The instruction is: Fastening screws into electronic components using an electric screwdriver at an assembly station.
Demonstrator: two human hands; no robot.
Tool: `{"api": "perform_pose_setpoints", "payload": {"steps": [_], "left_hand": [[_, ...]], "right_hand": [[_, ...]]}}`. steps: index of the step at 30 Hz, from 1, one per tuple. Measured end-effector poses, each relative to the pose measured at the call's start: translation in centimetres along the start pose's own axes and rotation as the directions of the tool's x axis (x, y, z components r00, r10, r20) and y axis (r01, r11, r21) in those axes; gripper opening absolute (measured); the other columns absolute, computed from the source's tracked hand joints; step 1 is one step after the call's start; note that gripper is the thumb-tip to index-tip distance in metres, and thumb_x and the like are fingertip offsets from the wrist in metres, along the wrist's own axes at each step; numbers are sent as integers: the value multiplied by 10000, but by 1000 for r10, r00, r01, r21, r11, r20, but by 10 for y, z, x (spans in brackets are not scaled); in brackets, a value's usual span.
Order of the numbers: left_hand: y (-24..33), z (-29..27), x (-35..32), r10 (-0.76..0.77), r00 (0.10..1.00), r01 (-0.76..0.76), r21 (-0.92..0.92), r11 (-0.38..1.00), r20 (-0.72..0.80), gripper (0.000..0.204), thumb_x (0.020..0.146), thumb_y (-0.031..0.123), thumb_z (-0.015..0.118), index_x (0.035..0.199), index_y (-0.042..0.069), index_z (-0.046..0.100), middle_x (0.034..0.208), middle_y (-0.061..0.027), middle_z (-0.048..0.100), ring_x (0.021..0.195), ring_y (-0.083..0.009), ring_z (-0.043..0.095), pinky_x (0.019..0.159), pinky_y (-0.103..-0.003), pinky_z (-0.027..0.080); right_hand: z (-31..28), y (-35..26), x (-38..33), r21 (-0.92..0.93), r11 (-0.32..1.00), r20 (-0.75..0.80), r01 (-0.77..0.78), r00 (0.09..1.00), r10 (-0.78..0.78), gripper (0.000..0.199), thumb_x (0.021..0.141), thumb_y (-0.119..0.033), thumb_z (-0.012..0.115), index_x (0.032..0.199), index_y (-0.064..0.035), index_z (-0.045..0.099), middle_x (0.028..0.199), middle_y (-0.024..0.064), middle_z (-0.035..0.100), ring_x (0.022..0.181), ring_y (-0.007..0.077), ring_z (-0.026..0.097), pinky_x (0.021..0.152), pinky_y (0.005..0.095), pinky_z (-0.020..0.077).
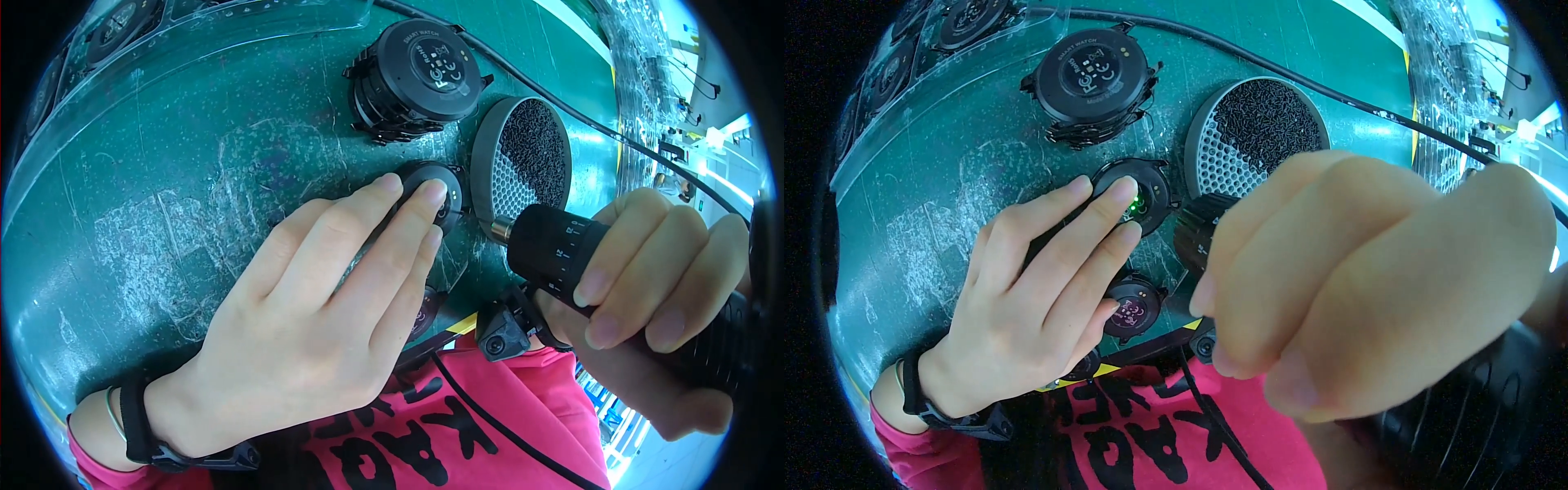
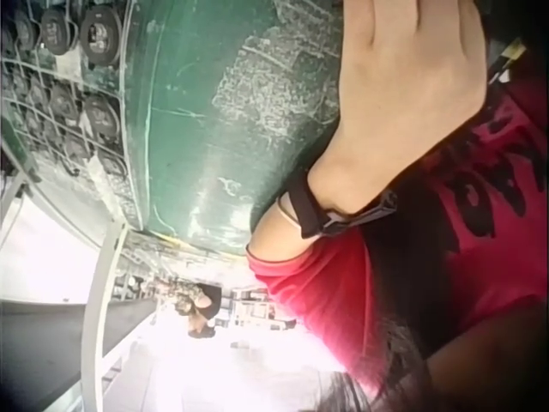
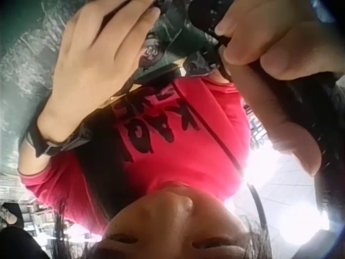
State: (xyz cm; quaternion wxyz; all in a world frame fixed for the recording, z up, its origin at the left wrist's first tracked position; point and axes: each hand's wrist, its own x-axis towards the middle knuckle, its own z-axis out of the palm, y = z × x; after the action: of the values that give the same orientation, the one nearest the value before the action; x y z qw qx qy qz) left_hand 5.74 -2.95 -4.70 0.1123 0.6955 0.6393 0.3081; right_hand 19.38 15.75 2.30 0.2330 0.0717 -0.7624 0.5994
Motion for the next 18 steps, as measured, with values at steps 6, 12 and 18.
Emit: {"api": "perform_pose_setpoints", "payload": {"steps": [6,12,18], "left_hand": [[-1,1,0,8,1000,-8,11,1000,-13,527,660,125,707,1157,-43,660,1379,-155,558,1196,-334,532,882,-411,478],[0,0,0,14,1000,-14,7,1000,-9,539,651,125,712,1157,-53,654,1372,-167,560,1195,-342,533,895,-422,478],[-3,-1,1,41,999,-42,-15,999,-34,509,642,109,713,1117,-65,659,1337,-183,582,1198,-356,547,922,-441,485]], "right_hand": [[2,-3,-5,51,998,-80,35,996,-31,534,888,-492,661,1114,-37,497,794,46,586,614,139,594,596,256,497],[14,-5,-8,92,992,-158,89,985,-74,548,904,-480,641,1168,-24,488,808,46,579,598,138,596,581,271,504],[14,10,2,117,981,-241,157,962,-125,566,920,-468,621,1222,-11,479,823,47,573,582,137,598,566,286,511]]}}
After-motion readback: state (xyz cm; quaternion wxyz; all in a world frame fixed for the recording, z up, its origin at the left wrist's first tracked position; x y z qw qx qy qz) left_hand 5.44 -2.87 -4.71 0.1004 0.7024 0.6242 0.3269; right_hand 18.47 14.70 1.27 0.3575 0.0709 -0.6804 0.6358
